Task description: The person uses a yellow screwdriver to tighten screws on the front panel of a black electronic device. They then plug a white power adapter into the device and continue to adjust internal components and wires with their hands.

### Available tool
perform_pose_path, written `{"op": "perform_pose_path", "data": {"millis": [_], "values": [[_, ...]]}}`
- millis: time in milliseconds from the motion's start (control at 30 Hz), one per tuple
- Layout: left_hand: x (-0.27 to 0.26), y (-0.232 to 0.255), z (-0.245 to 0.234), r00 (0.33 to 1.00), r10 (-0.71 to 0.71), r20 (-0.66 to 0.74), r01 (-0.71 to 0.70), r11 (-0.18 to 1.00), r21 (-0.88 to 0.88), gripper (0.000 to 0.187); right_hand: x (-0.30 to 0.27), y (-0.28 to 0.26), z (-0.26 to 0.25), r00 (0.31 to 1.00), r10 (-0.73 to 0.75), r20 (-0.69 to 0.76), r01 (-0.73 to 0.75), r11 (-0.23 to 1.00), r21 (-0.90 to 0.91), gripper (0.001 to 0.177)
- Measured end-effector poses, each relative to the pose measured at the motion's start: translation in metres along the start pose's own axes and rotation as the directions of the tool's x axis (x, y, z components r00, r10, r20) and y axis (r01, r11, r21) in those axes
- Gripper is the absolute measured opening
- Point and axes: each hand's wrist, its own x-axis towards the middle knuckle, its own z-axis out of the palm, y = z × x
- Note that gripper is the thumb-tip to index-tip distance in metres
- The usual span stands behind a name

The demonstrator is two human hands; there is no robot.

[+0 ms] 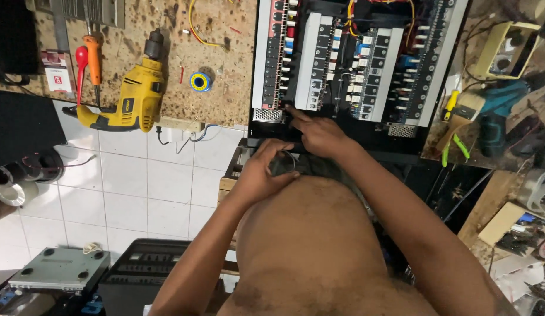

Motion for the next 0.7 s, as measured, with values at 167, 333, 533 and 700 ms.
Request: {"op": "perform_pose_path", "data": {"millis": [167,333,533,700], "values": [[0.000,0.006,0.003,1.000,-0.029,-0.003,0.029,0.999,0.028,0.060,0.004,0.016,0.009,0.998,0.060,-0.005,-0.060,0.990,-0.126,0.039],[-0.002,0.013,-0.004,1.000,-0.027,0.013,0.027,0.999,0.040,0.066,-0.017,0.085,0.045,0.791,0.079,-0.607,-0.093,0.996,0.009,0.035],[-0.006,0.011,-0.007,0.995,-0.001,0.098,-0.003,0.999,0.045,0.073,-0.002,0.094,-0.025,0.662,0.093,-0.743,-0.148,0.989,-0.008,0.056],[-0.003,0.009,-0.004,0.983,0.136,0.123,-0.144,0.988,0.063,0.069,0.022,0.151,-0.008,0.727,-0.015,-0.687,-0.050,0.996,-0.074,0.049]]}}
